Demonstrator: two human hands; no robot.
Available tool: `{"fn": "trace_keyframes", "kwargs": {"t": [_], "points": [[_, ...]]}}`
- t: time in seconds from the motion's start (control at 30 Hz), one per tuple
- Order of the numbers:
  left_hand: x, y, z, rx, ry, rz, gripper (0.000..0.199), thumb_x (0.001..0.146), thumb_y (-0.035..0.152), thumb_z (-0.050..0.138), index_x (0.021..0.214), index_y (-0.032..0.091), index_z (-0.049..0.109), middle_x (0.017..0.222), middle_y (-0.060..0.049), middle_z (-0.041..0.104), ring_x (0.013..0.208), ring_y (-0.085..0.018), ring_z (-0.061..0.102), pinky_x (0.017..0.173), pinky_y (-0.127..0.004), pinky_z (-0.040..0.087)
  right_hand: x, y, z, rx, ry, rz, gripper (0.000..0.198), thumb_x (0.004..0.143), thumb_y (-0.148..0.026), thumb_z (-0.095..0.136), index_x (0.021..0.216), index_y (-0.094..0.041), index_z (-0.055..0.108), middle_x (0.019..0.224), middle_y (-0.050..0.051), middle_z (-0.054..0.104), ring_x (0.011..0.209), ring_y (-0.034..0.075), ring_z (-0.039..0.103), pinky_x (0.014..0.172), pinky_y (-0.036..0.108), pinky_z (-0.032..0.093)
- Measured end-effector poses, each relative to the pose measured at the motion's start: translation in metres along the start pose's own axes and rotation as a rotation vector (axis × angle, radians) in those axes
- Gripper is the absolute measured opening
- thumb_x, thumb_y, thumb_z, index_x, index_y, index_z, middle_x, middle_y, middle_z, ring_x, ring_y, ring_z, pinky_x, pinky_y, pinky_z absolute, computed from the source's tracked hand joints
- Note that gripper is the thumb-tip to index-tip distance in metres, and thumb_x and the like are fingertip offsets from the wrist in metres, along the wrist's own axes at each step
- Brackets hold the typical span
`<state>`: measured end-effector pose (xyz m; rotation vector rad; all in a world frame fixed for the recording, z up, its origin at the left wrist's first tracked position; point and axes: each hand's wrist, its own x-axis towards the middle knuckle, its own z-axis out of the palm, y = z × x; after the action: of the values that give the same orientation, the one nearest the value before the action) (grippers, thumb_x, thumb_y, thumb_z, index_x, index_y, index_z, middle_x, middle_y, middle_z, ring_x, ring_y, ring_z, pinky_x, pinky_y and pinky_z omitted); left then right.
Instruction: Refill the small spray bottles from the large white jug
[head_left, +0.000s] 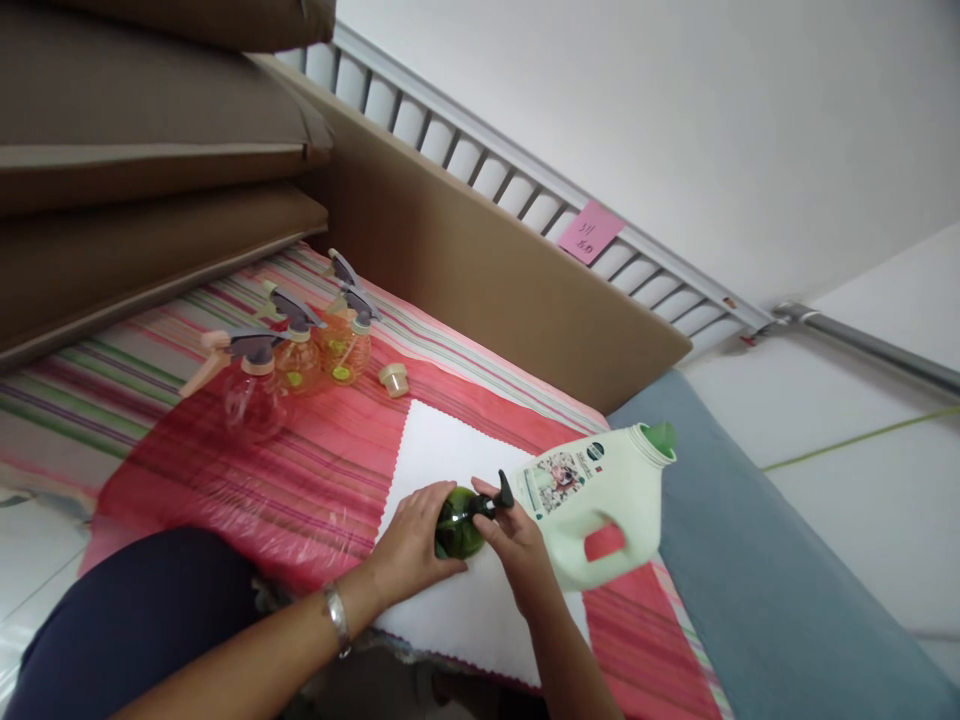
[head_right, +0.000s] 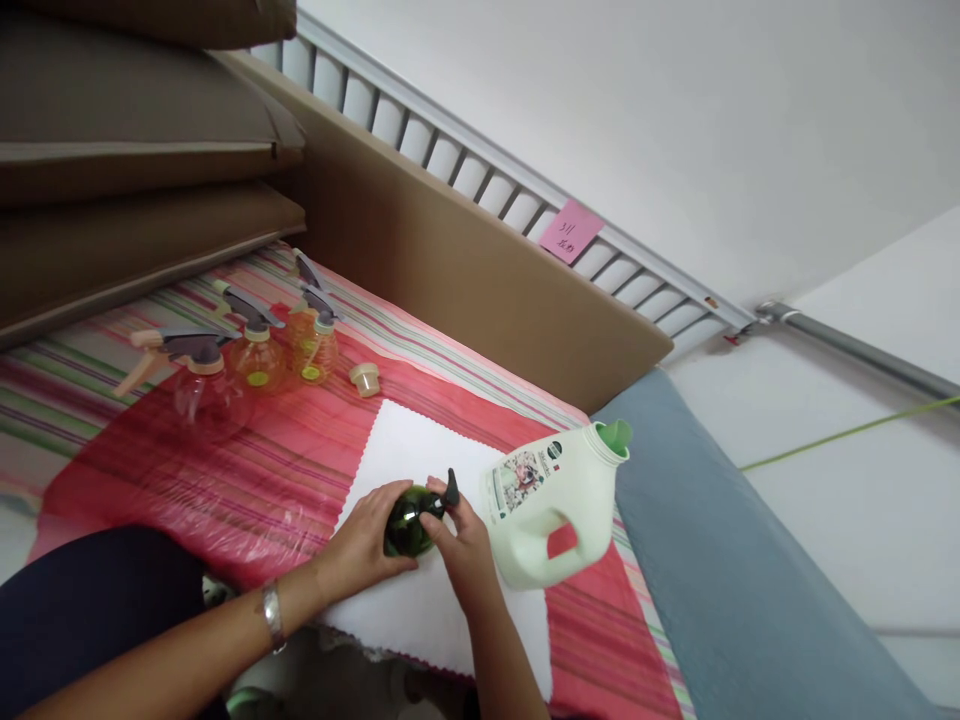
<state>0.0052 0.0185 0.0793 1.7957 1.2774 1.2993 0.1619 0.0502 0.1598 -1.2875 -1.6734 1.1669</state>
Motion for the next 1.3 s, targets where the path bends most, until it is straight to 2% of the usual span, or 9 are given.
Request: {"fn": "trace_keyframes", "kwargs": {"t": [0.07,0.13,0.23,0.43,0.63,0.87,1.17,1.3], "points": [[0.000,0.000,0.000,-0.002,0.001,-0.002,0.090,0.058,0.025,0.081,0.134,0.025,0.032,0.134,-0.011,0.049,0.124,-0.031,0.045,0.104,-0.052,0.038,0.000,-0.002,0.002,-0.058,0.052,-0.001,0.039,0.070,-0.032,0.073,0.106,-0.021,0.065,0.118,0.010,0.066,0.117,0.031,0.055,0.106,0.053,0.036],[0.000,0.000,-0.001,-0.003,0.001,-0.004,0.090,0.058,0.025,0.081,0.134,0.025,0.032,0.134,-0.011,0.049,0.124,-0.031,0.045,0.104,-0.052,0.038,0.000,-0.004,0.003,-0.045,0.077,-0.006,0.040,0.069,-0.032,0.074,0.107,-0.022,0.065,0.119,0.009,0.065,0.116,0.031,0.055,0.104,0.053,0.037],[0.001,0.001,-0.001,-0.005,-0.001,-0.002,0.089,0.058,0.024,0.081,0.133,0.024,0.033,0.134,-0.011,0.050,0.124,-0.031,0.046,0.104,-0.052,0.038,-0.001,-0.006,0.006,-0.013,0.032,-0.017,0.040,0.073,-0.035,0.069,0.111,-0.024,0.064,0.124,0.008,0.063,0.117,0.029,0.055,0.102,0.050,0.041],[0.001,0.002,-0.002,-0.012,-0.006,-0.007,0.089,0.058,0.024,0.082,0.133,0.024,0.034,0.134,-0.011,0.050,0.124,-0.031,0.046,0.104,-0.051,0.038,-0.002,-0.004,0.008,-0.163,0.133,-0.047,0.034,0.070,-0.033,0.071,0.100,-0.021,0.066,0.110,0.010,0.069,0.110,0.033,0.058,0.103,0.055,0.036],[0.002,-0.001,-0.001,-0.005,-0.015,-0.014,0.090,0.058,0.028,0.082,0.134,0.025,0.034,0.134,-0.011,0.049,0.123,-0.032,0.046,0.103,-0.052,0.039,-0.003,-0.004,0.008,-0.210,0.012,-0.149,0.031,0.083,-0.035,0.056,0.111,-0.021,0.063,0.114,0.009,0.067,0.108,0.028,0.060,0.096,0.046,0.046],[0.004,0.001,-0.007,0.031,-0.051,-0.012,0.087,0.063,0.034,0.080,0.134,0.021,0.033,0.134,-0.013,0.048,0.124,-0.031,0.046,0.104,-0.049,0.038,-0.005,-0.007,0.017,-0.239,0.117,-0.115,0.029,0.079,-0.034,0.059,0.105,-0.022,0.063,0.109,0.006,0.068,0.103,0.026,0.061,0.097,0.042,0.043],[0.004,0.006,-0.006,0.063,-0.054,0.020,0.084,0.066,0.036,0.079,0.134,0.021,0.032,0.133,-0.012,0.049,0.124,-0.030,0.046,0.103,-0.048,0.038,-0.011,-0.003,0.030,-0.321,0.339,-0.136,0.031,0.077,-0.040,0.062,0.098,-0.017,0.064,0.101,0.010,0.067,0.099,0.027,0.059,0.095,0.043,0.042],[0.004,0.006,-0.006,0.073,-0.055,0.016,0.084,0.066,0.036,0.078,0.134,0.019,0.032,0.134,-0.012,0.048,0.125,-0.029,0.045,0.104,-0.047,0.038,-0.007,-0.002,0.025,-0.301,0.277,-0.117,0.035,0.074,-0.040,0.065,0.099,-0.015,0.066,0.102,0.012,0.067,0.099,0.029,0.060,0.094,0.046,0.043]]}}
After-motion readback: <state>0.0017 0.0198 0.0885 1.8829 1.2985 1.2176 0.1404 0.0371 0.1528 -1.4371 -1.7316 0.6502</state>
